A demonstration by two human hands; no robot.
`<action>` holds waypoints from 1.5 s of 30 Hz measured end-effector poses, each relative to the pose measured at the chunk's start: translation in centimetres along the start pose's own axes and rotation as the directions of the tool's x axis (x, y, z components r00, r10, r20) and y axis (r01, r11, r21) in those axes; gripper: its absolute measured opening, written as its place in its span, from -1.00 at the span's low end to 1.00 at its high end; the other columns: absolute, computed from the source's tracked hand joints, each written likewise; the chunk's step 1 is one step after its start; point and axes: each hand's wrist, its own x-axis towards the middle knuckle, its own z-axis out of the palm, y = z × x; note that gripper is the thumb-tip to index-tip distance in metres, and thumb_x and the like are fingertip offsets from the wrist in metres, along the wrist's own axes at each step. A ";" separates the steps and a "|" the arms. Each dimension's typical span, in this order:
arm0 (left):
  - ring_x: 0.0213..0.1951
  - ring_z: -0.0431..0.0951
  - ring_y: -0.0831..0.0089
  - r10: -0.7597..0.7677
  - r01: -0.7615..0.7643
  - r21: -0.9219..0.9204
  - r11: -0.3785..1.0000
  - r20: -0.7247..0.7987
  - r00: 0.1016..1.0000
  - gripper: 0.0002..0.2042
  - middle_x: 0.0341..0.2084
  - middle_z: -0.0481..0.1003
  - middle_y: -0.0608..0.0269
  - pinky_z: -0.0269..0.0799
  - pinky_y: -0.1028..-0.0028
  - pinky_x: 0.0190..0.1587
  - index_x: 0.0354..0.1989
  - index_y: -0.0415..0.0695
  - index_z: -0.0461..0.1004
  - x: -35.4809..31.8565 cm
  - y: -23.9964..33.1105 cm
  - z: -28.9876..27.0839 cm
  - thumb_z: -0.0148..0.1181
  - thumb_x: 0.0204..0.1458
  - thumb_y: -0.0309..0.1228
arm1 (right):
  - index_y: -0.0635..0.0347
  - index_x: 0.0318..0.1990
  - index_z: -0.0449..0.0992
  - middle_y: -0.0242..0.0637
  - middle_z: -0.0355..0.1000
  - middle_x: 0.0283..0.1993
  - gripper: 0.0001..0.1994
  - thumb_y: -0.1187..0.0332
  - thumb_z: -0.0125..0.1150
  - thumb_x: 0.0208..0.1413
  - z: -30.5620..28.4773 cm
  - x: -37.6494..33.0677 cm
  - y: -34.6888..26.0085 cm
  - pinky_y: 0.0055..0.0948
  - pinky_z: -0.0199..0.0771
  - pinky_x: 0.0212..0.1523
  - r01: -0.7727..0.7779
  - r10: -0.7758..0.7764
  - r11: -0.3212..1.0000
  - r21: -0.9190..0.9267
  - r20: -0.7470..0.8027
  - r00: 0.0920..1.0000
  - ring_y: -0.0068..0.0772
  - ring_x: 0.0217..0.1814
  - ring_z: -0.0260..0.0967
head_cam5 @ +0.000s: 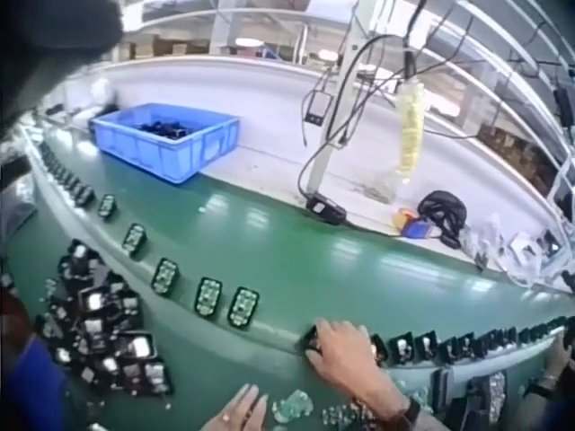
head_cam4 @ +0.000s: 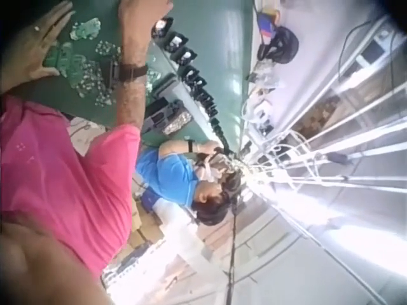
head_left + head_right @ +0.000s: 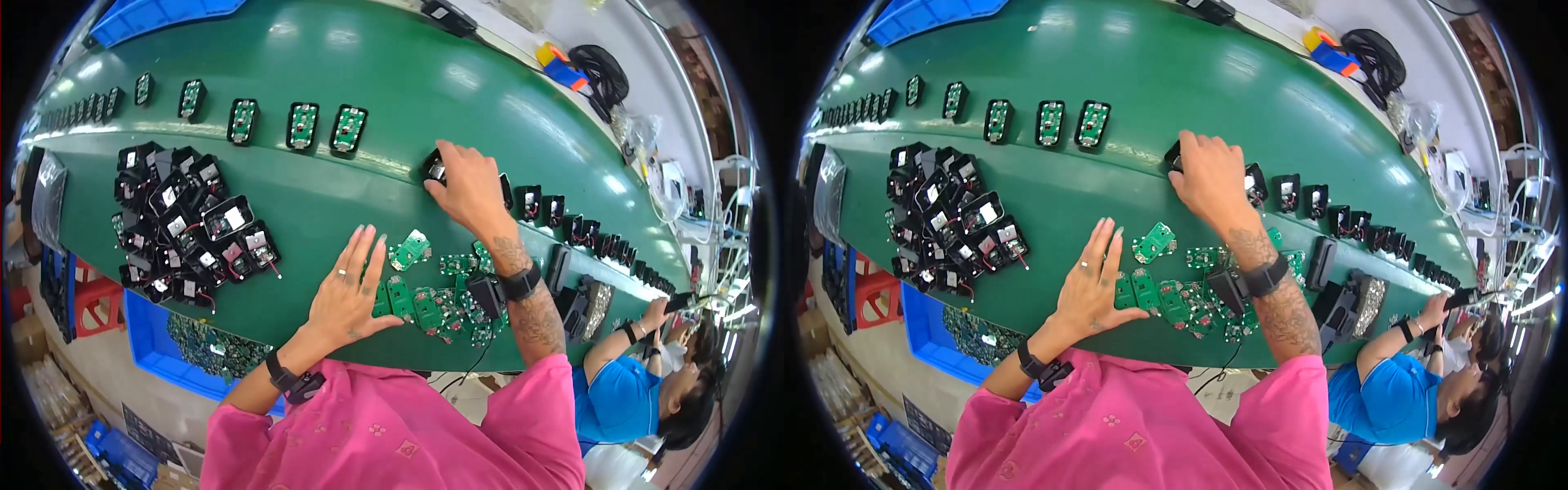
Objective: The person assembles electronic devices by hand, picking up a black plastic housing and a green circuit board, fitting the board into the housing, and pressing them together. After completing each assembly, the person places the finished device into a row on the green workbench.
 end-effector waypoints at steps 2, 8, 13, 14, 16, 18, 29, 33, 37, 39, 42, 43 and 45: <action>0.41 0.01 -0.22 -0.043 0.042 -0.028 0.999 -0.036 0.998 0.28 0.40 -0.07 -0.29 0.07 -0.04 0.38 0.44 -0.30 -0.16 0.0 0.1 0.3 0.46 -0.35 0.21 | 0.28 0.23 0.29 -0.06 0.55 -0.15 -0.30 0.22 0.44 -0.07 -0.7 0.0 0.3 -0.15 0.47 -0.03 0.014 -0.014 0.998 0.069 -0.001 1.000 -0.01 -0.14 0.51; 0.41 0.00 -0.23 -0.033 0.025 -0.052 0.998 -0.176 0.984 0.33 0.41 -0.09 -0.27 0.10 -0.01 0.37 0.46 -0.26 -0.21 -0.4 0.4 -0.6 0.51 -0.39 0.19 | 0.30 0.22 0.26 -0.01 0.52 -0.12 -0.32 0.25 0.46 -0.01 -2.8 -7.6 -3.8 -0.34 0.53 -0.33 -0.190 0.056 0.664 0.723 0.205 0.977 -0.29 -0.36 0.54; 0.25 0.34 -0.17 -0.055 0.029 -0.199 0.980 -0.128 0.990 0.00 0.32 0.19 -0.19 0.44 0.11 0.16 0.38 -0.07 0.21 -1.4 4.6 -2.6 0.55 -0.32 -0.02 | 0.26 0.19 0.28 -0.10 0.52 -0.09 -0.31 0.24 0.51 -0.06 -0.8 -16.0 -8.9 -0.35 0.54 -0.30 -0.162 0.076 0.544 0.823 0.144 0.987 -0.26 -0.32 0.55; 0.20 0.41 -0.10 -0.037 0.026 -0.363 0.931 -0.021 0.999 -0.16 0.27 0.28 -0.13 0.51 0.15 0.08 0.29 -0.01 0.36 -2.0 4.8 -2.7 0.56 -0.30 -0.19 | 0.27 0.18 0.30 -0.13 0.52 -0.09 -0.31 0.21 0.51 -0.07 -0.9 -17.2 -9.3 -0.33 0.54 -0.29 -0.223 0.120 0.505 0.834 0.188 0.975 -0.26 -0.30 0.56; 0.16 0.45 -0.03 -0.033 0.033 -0.404 0.914 0.006 0.999 -0.25 0.21 0.34 -0.06 0.52 0.20 0.06 0.27 -0.04 0.37 -2.6 5.2 -3.1 0.49 -0.22 -0.39 | 0.28 0.09 0.38 -0.11 0.52 -0.12 -0.46 0.24 0.45 0.00 -0.7 -18.6 -9.2 -0.30 0.54 -0.27 -0.225 0.108 0.442 0.868 0.198 0.974 -0.20 -0.28 0.55; 0.13 0.47 0.00 -0.077 0.077 -0.421 0.904 0.017 0.997 -0.37 0.18 0.35 -0.03 0.51 0.23 0.07 0.19 -0.09 0.42 -3.0 5.6 -3.8 0.43 -0.18 -0.49 | 0.29 0.03 0.42 -0.11 0.52 -0.17 -0.55 0.27 0.41 0.05 -0.7 -20.0 -9.2 -0.28 0.52 -0.28 -0.162 0.124 0.417 0.894 0.121 0.985 -0.17 -0.29 0.54; 0.10 0.46 0.00 -0.054 0.063 -0.436 0.898 0.033 0.998 -0.79 0.22 0.25 -0.06 0.42 0.20 0.11 -0.24 -0.14 0.60 -2.2 6.0 -3.7 0.37 -0.09 -0.60 | 0.26 -0.30 0.53 -0.13 0.47 -0.42 -0.86 0.36 0.25 0.15 -2.4 -19.8 -8.5 -0.19 0.43 -0.42 -0.021 0.002 0.669 0.743 0.026 1.000 -0.10 -0.44 0.47; 0.02 0.50 0.07 -0.113 0.098 -0.490 0.866 0.000 0.994 -0.87 0.12 0.35 -0.04 0.44 0.25 0.06 -0.26 -0.14 0.63 -2.4 5.1 -3.7 0.33 -0.02 -0.53 | 0.25 -0.27 0.54 -0.16 0.48 -0.42 -0.87 0.37 0.28 0.13 -3.7 -17.9 -7.6 -0.26 0.44 -0.43 -0.024 -0.058 0.600 0.799 0.074 0.996 -0.19 -0.43 0.49; -0.05 0.53 0.21 -0.332 0.256 -0.638 0.726 0.001 0.943 -0.88 0.04 0.41 -0.01 0.45 0.32 0.03 -0.29 -0.21 0.63 -3.5 3.9 -3.9 0.21 0.12 -0.45 | 0.21 -0.11 0.56 -0.14 0.49 -0.19 -0.75 0.44 0.36 0.03 -1.8 -16.3 -4.5 -0.28 0.51 -0.27 -0.088 0.151 0.808 0.582 -0.060 0.987 -0.21 -0.29 0.51; -0.07 0.51 0.38 -0.441 0.277 -0.729 0.626 -0.037 0.897 -0.79 0.04 0.39 0.07 0.45 0.45 -0.02 -0.26 -0.29 0.61 -4.2 3.1 -3.7 0.13 0.22 -0.39 | 0.14 -0.03 0.57 -0.13 0.41 0.00 -0.65 0.46 0.38 -0.03 -1.8 -14.3 -4.1 -0.20 0.49 -0.07 -0.056 0.092 0.894 0.445 -0.059 0.994 -0.12 -0.06 0.43; -0.08 0.50 0.41 -0.455 0.239 -0.723 0.649 -0.117 0.883 -0.78 0.04 0.39 0.10 0.44 0.46 -0.04 -0.26 -0.29 0.61 -4.8 2.6 -3.8 0.11 0.24 -0.38 | 0.09 0.02 0.57 -0.15 0.31 0.09 -0.60 0.46 0.39 -0.06 -0.4 -11.3 -4.2 -0.17 0.43 0.07 0.094 -0.093 0.925 0.368 -0.020 0.995 -0.05 0.07 0.31; -0.09 0.50 0.41 -0.476 0.279 -0.725 0.630 -0.075 0.876 -0.78 0.03 0.39 0.10 0.43 0.46 -0.05 -0.25 -0.28 0.61 -4.6 2.9 -4.1 0.11 0.24 -0.38 | 0.09 0.02 0.57 -0.15 0.31 0.09 -0.60 0.46 0.39 -0.06 0.1 -10.8 -4.2 -0.17 0.43 0.07 0.107 -0.105 0.923 0.369 -0.025 0.994 -0.05 0.07 0.31; -0.09 0.49 0.42 -0.500 0.319 -0.722 0.614 -0.044 0.865 -0.78 0.02 0.40 0.10 0.42 0.47 -0.05 -0.25 -0.28 0.61 -4.2 3.1 -4.4 0.11 0.24 -0.38 | 0.09 0.03 0.57 -0.18 0.31 0.08 -0.59 0.46 0.38 -0.06 1.0 -10.2 -4.0 -0.22 0.44 0.07 0.225 -0.250 0.909 0.352 0.026 0.968 -0.06 0.04 0.30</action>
